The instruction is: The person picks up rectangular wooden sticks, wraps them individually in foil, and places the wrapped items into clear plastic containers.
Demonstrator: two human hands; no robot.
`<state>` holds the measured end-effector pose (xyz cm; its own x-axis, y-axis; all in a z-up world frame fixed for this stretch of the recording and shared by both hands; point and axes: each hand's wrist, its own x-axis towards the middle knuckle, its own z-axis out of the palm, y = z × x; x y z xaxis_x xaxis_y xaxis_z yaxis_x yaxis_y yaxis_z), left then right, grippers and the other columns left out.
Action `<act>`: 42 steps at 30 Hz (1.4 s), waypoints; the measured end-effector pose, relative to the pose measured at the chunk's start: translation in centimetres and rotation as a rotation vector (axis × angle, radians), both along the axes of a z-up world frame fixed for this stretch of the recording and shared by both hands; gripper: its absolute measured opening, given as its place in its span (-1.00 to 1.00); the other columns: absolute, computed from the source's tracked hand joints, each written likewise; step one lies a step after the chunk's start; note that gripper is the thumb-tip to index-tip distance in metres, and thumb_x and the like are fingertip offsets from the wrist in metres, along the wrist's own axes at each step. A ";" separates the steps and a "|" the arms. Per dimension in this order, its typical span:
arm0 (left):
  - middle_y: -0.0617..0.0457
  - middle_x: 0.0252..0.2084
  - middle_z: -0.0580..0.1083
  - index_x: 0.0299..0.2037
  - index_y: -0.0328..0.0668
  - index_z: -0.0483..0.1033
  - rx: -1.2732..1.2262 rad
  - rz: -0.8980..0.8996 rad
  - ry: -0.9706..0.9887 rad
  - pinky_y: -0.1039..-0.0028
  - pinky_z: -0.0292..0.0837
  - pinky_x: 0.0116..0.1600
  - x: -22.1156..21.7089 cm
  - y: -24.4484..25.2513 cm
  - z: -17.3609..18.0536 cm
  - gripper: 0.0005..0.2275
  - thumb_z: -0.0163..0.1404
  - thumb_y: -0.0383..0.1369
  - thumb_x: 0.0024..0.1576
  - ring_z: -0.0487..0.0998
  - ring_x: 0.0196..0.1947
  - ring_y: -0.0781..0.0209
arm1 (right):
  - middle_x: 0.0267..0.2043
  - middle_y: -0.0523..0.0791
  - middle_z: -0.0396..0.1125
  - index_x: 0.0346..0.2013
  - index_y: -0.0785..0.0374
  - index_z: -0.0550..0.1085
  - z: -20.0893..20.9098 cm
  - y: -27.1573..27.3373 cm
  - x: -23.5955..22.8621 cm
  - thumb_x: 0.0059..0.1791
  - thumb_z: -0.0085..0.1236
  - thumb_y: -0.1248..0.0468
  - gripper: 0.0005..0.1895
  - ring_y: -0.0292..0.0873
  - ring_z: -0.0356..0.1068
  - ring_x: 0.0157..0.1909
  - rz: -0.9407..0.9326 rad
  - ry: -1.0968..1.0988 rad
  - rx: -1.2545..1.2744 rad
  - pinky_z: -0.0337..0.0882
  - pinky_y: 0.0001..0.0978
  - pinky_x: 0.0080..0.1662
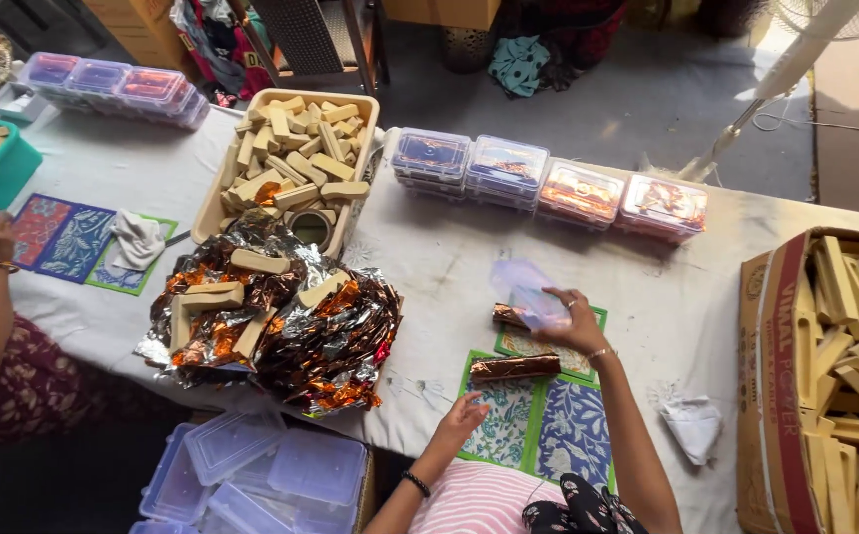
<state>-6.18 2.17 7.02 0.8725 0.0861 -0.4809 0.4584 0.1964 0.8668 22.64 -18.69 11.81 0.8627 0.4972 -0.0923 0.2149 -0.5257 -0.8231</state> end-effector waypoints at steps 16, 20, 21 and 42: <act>-0.21 0.39 0.14 0.54 0.20 -0.20 -0.148 -0.256 -0.198 0.19 0.40 0.29 7.5 -10.8 5.9 0.02 0.33 -0.17 -0.04 0.33 0.35 -0.06 | 0.29 0.13 0.29 0.51 0.09 -0.06 0.6 -9.5 -20.8 -0.24 0.42 0.24 0.15 -0.06 0.38 0.17 -0.446 0.591 0.559 0.42 -0.21 0.13; -0.12 0.40 0.13 0.52 0.29 -0.21 -0.213 -0.189 -0.092 0.17 0.42 0.25 6.5 -7.3 8.2 -0.01 0.29 -0.14 -0.04 0.34 0.34 -0.01 | 0.37 0.07 0.23 0.48 0.11 0.00 1.4 -7.6 -19.5 -0.25 0.45 0.28 0.12 -0.07 0.37 0.24 -0.194 0.690 0.449 0.43 -0.22 0.17; -0.09 0.40 0.14 0.52 0.31 -0.22 -0.261 -0.179 -0.077 0.16 0.42 0.24 6.2 -6.4 9.2 -0.03 0.26 -0.12 -0.03 0.35 0.33 0.00 | 0.40 0.04 0.17 0.48 0.10 0.00 1.3 -7.1 -19.3 -0.24 0.47 0.25 0.12 -0.04 0.34 0.29 -0.146 0.692 0.449 0.42 -0.20 0.20; -0.17 0.41 0.24 0.48 0.16 -0.04 -0.987 -0.003 -0.024 -0.17 0.31 0.33 4.4 -2.0 8.9 -0.14 0.17 -0.04 -0.03 0.29 0.38 -0.05 | -0.02 0.00 0.57 0.14 0.31 0.48 -0.6 -9.0 -16.4 0.07 0.04 0.17 -0.60 -0.15 0.56 -0.17 -0.624 0.699 0.593 0.48 -0.48 -0.26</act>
